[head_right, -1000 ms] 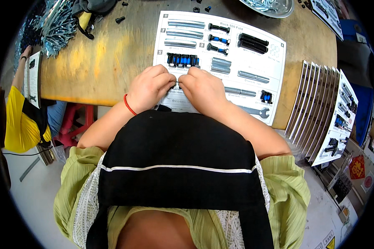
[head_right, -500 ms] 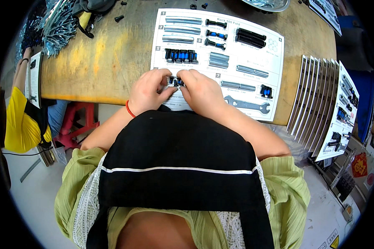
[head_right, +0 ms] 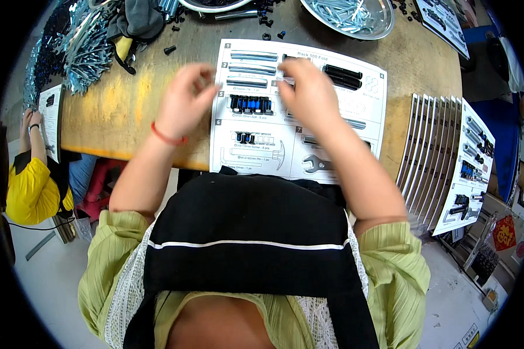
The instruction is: The person assembles a tool kit by placing various hardware items such as bolts, nuts, washers, and tools into designated slots on a cardboard backing. The person repeatedly picks items from bowls and the table, places them into the kit, and stacks completed kits to the side.
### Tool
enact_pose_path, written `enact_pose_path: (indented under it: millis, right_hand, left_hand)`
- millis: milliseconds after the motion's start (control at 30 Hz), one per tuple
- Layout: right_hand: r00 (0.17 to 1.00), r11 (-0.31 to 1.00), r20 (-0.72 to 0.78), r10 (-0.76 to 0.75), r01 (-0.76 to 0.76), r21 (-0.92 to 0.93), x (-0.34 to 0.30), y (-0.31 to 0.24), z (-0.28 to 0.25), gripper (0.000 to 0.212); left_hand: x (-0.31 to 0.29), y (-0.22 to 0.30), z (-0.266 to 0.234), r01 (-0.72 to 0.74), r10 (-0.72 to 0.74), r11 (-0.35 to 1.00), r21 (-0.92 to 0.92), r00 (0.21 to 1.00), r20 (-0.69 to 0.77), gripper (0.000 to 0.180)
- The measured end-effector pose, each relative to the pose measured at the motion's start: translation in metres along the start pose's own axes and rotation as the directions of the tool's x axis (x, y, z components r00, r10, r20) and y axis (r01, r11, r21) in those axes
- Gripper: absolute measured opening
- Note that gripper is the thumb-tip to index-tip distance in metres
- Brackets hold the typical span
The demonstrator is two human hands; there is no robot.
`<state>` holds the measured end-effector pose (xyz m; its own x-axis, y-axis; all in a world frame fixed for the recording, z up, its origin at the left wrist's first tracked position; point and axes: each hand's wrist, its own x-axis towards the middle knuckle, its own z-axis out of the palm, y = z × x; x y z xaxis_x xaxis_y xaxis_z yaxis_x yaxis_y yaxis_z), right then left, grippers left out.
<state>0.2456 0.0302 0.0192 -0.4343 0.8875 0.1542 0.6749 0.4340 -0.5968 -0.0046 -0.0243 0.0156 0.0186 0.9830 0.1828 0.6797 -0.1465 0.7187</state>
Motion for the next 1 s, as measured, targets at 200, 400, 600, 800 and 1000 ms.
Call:
enact_pose_path:
  millis: [200, 400, 600, 800, 1000]
  right_hand:
    - [0.998, 0.944, 0.037, 0.055, -0.04, -0.328, 0.096, 0.027, 0.01, 0.025]
    - [0.988, 0.945, 0.064, 0.14, -0.114, -0.306, 0.12, 0.04, 0.021, 0.015]
    - [0.977, 0.982, -0.187, -0.1, 0.066, -0.176, 0.142, 0.056, 0.026, 0.018]
    - [0.979, 0.947, -0.122, -0.163, 0.121, -0.296, 0.177, 0.056, 0.038, 0.021]
    - [0.993, 0.943, -0.117, 0.02, -0.057, -0.327, 0.164, 0.05, 0.035, 0.016]
  left_hand:
    - [0.128, -0.015, 0.039, -0.139, 0.13, 0.956, 0.258, 0.99, 0.053, 0.029]
    - [0.164, 0.004, 0.054, -0.016, -0.096, 0.898, 0.44, 0.968, 0.232, 0.022]
    - [0.163, 0.006, 0.051, 0.069, -0.153, 0.915, 0.398, 0.971, 0.182, 0.022]
    - [0.166, 0.006, 0.053, 0.088, -0.123, 0.971, 0.224, 0.981, 0.147, 0.022]
    - [0.174, 0.011, 0.062, 0.099, -0.18, 0.933, 0.347, 0.961, 0.21, 0.033]
